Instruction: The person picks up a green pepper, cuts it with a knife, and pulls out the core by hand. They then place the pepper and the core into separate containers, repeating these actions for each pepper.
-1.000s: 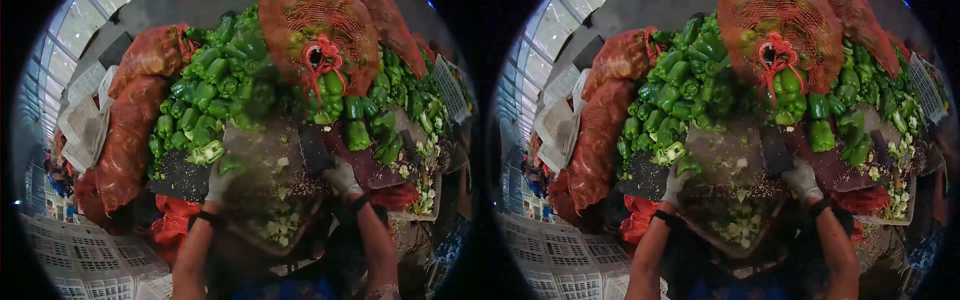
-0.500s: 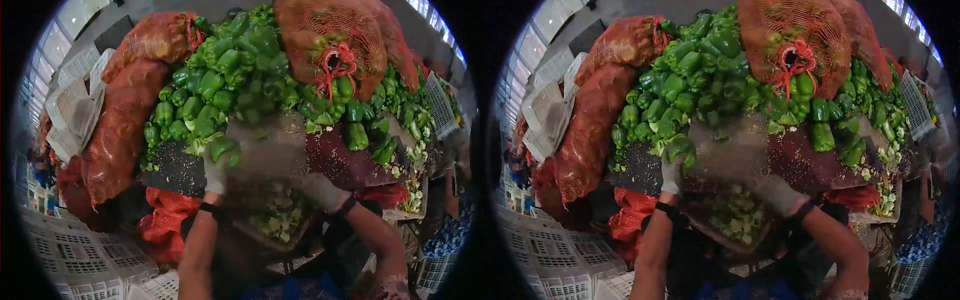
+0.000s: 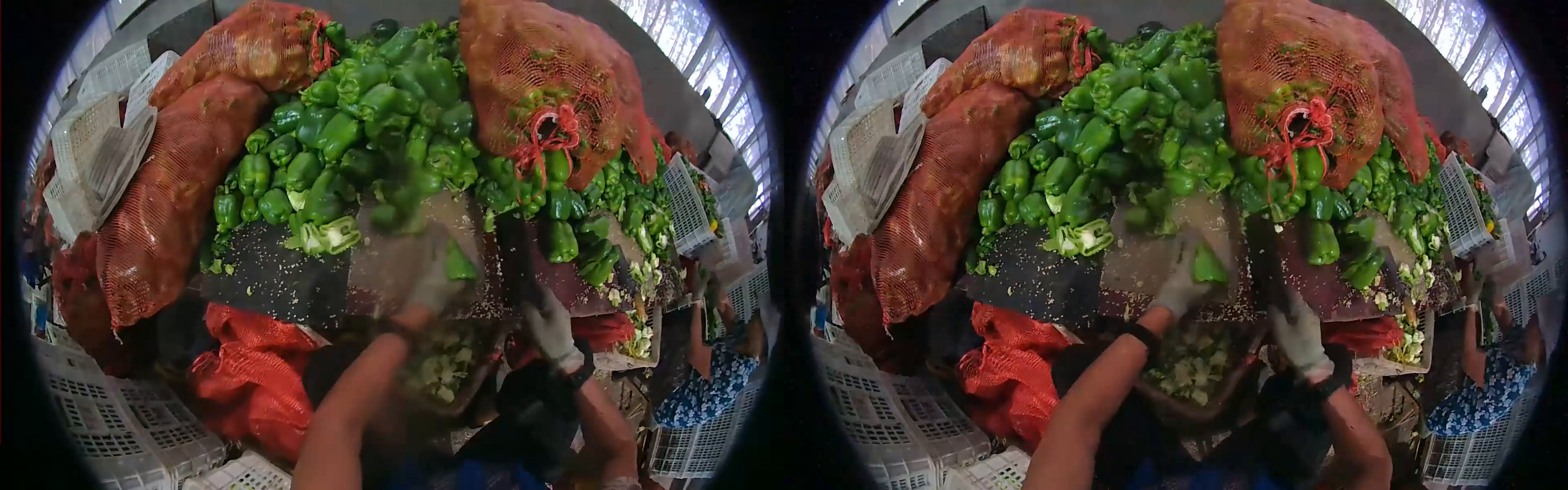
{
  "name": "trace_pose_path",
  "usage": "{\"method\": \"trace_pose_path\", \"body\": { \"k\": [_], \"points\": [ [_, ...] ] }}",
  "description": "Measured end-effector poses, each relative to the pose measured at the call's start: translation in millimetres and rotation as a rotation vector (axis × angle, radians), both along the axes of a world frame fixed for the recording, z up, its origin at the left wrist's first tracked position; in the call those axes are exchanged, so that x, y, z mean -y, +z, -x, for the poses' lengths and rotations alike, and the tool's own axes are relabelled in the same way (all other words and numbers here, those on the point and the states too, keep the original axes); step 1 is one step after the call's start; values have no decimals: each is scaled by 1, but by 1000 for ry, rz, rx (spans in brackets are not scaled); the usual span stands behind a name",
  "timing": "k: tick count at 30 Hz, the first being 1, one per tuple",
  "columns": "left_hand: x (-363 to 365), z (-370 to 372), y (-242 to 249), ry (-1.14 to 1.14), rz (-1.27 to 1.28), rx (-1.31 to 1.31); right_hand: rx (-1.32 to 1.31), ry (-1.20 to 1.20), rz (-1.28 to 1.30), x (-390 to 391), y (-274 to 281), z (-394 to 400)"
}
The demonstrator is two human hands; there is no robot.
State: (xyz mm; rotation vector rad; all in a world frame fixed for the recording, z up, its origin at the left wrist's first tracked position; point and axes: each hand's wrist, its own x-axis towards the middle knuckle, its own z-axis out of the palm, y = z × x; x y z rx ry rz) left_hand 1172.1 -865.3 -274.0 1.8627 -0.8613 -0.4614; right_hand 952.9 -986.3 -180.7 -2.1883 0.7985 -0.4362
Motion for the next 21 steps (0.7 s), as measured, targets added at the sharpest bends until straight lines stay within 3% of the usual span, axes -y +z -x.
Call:
{"method": "trace_pose_path", "body": {
  "k": [3,5,11,15,18,19,21],
  "points": [
    [-10,-8,13,-61,46,-226,37,63,188,-6,5,-23],
    [-20,-14,25,-53,46,-207,-81,42,225,-22,21,-41],
    [-29,-24,-19,168,13,3,147,266,371,-31,32,-64],
    [-40,-15,-1,205,-139,73,201,195,312,-57,76,-71],
    [-43,-13,24,217,-177,-13,62,102,345,-68,38,-72],
    [-45,-12,30,228,-170,-19,-121,109,401,-74,21,-75],
    [-43,-13,18,245,-107,31,-199,168,292,-66,-6,-77]
  ]
}}
